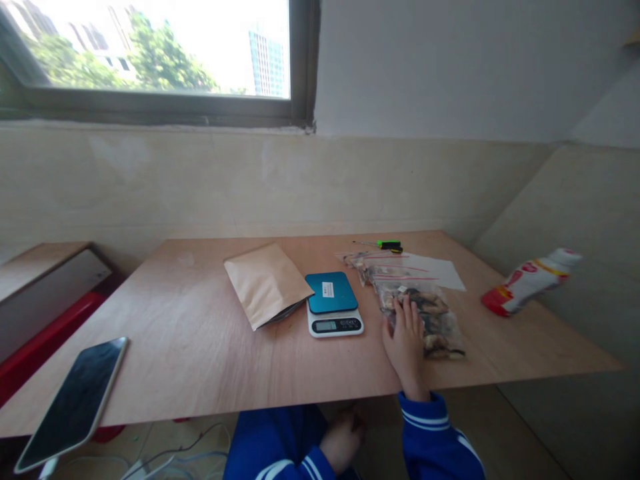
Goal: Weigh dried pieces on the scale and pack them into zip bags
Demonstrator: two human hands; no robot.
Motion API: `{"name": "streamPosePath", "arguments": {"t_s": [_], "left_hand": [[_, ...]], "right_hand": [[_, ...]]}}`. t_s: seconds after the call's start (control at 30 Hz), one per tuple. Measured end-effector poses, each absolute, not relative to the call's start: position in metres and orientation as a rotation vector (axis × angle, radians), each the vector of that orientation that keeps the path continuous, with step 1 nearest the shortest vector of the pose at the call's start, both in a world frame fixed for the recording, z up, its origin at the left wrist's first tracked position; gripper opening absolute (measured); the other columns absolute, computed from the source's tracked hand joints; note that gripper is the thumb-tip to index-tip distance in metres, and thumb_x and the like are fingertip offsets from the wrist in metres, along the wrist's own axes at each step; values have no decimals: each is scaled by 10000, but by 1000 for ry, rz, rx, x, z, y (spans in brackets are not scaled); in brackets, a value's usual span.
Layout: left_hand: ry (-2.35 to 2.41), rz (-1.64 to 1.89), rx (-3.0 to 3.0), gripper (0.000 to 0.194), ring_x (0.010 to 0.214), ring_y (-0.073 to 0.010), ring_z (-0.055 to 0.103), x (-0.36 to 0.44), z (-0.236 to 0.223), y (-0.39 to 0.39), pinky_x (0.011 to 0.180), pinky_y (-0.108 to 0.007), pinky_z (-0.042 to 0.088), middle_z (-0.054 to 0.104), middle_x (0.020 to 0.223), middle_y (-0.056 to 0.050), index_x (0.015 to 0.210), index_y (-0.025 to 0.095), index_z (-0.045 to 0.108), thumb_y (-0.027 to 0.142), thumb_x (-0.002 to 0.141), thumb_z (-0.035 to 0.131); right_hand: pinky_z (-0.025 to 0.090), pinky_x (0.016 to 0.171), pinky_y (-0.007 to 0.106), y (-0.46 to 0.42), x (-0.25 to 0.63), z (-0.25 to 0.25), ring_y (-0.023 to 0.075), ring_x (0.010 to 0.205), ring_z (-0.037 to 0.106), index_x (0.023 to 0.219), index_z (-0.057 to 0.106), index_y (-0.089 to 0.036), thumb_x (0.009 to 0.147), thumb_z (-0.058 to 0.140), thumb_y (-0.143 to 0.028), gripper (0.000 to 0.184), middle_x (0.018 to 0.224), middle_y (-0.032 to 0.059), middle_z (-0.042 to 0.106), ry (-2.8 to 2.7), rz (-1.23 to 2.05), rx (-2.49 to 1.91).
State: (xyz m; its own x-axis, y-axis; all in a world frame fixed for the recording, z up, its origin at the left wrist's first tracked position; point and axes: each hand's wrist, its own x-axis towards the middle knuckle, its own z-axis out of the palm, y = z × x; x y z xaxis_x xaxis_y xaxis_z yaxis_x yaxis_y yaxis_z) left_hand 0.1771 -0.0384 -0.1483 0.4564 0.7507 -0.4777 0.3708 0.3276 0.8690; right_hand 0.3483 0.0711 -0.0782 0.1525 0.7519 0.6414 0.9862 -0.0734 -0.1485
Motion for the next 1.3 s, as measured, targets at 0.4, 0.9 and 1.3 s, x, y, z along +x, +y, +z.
{"name": "streamPosePath", "arguments": {"t_s": [0.4, 0.9, 1.3], "left_hand": [[1316, 121, 1550, 288, 910, -243, 627, 180, -136, -39, 825, -324, 421, 710, 956, -111, 926, 132, 711, 238, 809, 471], [1156, 147, 1629, 293, 956, -200, 627, 177, -137, -40, 823, -277, 438, 701, 1043, -84, 1033, 166, 656, 235, 810, 479], [1062, 168, 1627, 195, 633, -134, 482, 174, -132, -45, 671, -279, 413, 552, 648, 3, 721, 153, 623, 259, 811, 486]], "right_hand": [[362, 1047, 500, 72, 351, -82, 326, 1374, 331, 1337, 459, -59, 925, 400, -251, 459, 1462, 202, 402, -1660, -569, -1863], [371, 1031, 500, 72, 351, -81, 320, 1361, 361, 1325, 481, -95, 945, 370, -276, 435, 1452, 189, 423, -1632, -545, -1810], [406, 1008, 462, 74, 356, -84, 310, 1289, 448, 1177, 606, -102, 915, 455, -303, 363, 1317, 165, 575, -1583, -541, -1681]]}}
